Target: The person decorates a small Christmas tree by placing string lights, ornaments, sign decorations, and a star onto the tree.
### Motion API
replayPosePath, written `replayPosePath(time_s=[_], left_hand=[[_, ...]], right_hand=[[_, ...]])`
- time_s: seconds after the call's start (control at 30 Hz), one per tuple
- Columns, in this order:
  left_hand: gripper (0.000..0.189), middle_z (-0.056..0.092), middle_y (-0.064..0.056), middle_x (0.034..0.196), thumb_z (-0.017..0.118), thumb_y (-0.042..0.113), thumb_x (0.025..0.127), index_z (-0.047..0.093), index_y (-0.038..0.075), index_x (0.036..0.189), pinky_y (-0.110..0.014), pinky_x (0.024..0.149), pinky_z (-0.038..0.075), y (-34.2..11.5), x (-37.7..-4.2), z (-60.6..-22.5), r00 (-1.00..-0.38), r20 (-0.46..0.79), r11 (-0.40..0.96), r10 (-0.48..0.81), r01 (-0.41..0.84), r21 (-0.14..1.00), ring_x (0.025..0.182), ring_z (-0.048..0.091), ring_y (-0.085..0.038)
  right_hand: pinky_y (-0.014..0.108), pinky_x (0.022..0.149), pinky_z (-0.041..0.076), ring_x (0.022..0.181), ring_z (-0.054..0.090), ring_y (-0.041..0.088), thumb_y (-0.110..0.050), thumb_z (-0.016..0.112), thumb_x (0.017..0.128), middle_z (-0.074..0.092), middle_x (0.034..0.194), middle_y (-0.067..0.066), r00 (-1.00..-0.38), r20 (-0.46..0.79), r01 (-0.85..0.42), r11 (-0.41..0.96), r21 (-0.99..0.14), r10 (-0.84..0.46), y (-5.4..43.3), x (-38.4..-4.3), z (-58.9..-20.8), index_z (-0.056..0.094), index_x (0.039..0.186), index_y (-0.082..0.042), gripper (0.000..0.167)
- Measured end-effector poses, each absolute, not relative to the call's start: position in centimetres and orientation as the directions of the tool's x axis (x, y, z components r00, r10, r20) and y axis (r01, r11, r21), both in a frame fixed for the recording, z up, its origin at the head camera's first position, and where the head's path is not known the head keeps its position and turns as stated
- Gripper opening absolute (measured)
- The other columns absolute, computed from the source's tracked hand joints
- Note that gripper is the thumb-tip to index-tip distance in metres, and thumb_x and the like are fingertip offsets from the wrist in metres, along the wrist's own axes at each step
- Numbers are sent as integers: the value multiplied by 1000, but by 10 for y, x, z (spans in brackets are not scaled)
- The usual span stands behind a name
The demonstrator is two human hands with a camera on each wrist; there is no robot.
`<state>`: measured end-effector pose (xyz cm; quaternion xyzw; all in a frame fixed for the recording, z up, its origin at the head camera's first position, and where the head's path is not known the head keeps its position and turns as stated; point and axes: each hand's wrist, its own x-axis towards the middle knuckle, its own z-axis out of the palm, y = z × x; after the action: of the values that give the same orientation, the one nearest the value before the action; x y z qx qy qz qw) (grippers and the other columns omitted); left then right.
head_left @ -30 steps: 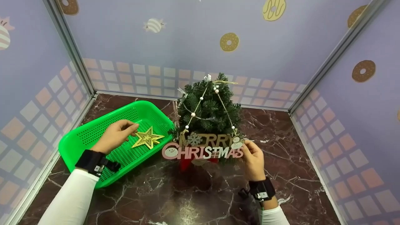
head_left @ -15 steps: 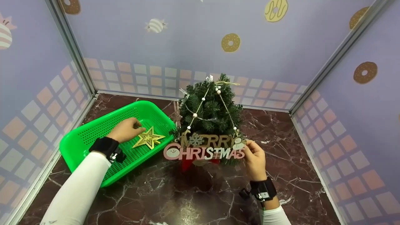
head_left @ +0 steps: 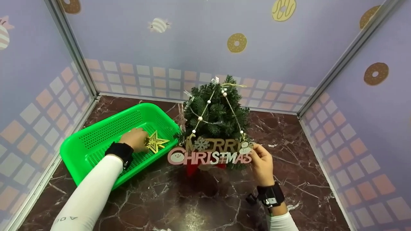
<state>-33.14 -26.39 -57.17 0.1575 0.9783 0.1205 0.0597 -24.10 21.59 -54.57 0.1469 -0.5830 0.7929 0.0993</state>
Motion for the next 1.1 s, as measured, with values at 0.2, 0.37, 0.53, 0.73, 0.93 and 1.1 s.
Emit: replayPosePath(time_s=[0.2,0.37,0.53,0.73,0.93,1.1], left_hand=[[20,54,-4,75,76,17,85,59,14,74,-41,59,40,-267,-335,-569,-939,-28,915,344,328,233,68,49,-24],[30,41,1,64,57,9,98,49,17,70,-38,57,31,-273,-334,-563,-958,46,921,284,286,263,58,37,-18],[27,56,-7,72,51,17,110,63,11,86,-39,59,34,-280,-328,-545,-982,109,900,155,185,393,61,47,-22],[31,73,-16,95,50,30,115,71,8,125,-36,58,45,-276,-308,-500,-980,197,723,24,153,673,67,61,-16],[32,75,-18,100,56,31,114,71,7,130,-25,61,57,-253,-292,-449,-933,361,498,-17,305,812,62,65,-6],[25,70,-16,109,58,18,113,74,-1,116,-20,67,58,-230,-285,-415,-859,511,409,-23,459,789,69,66,-2]], right_hand=[[22,67,60,79,73,9,-5,65,106,77,95,2,-944,331,-319,-307,-897,15,215,-241,-543,71,101,-7,9],[21,64,60,76,72,9,-1,60,107,77,93,1,-943,330,-325,-303,-896,35,213,-242,-543,71,100,-7,15],[20,59,57,69,69,7,0,59,107,76,88,1,-941,335,-335,-273,-902,48,212,-242,-540,70,97,-8,17],[20,57,56,66,67,7,3,58,106,75,85,0,-948,317,-311,-237,-920,13,218,-242,-533,70,95,-8,19],[19,58,53,66,64,5,6,57,104,74,83,-4,-955,295,-295,-54,-954,10,231,-246,-523,72,98,-3,19],[18,50,45,57,56,6,4,59,103,69,75,-3,-969,246,-248,57,-967,-28,237,-250,-515,73,100,2,14]])
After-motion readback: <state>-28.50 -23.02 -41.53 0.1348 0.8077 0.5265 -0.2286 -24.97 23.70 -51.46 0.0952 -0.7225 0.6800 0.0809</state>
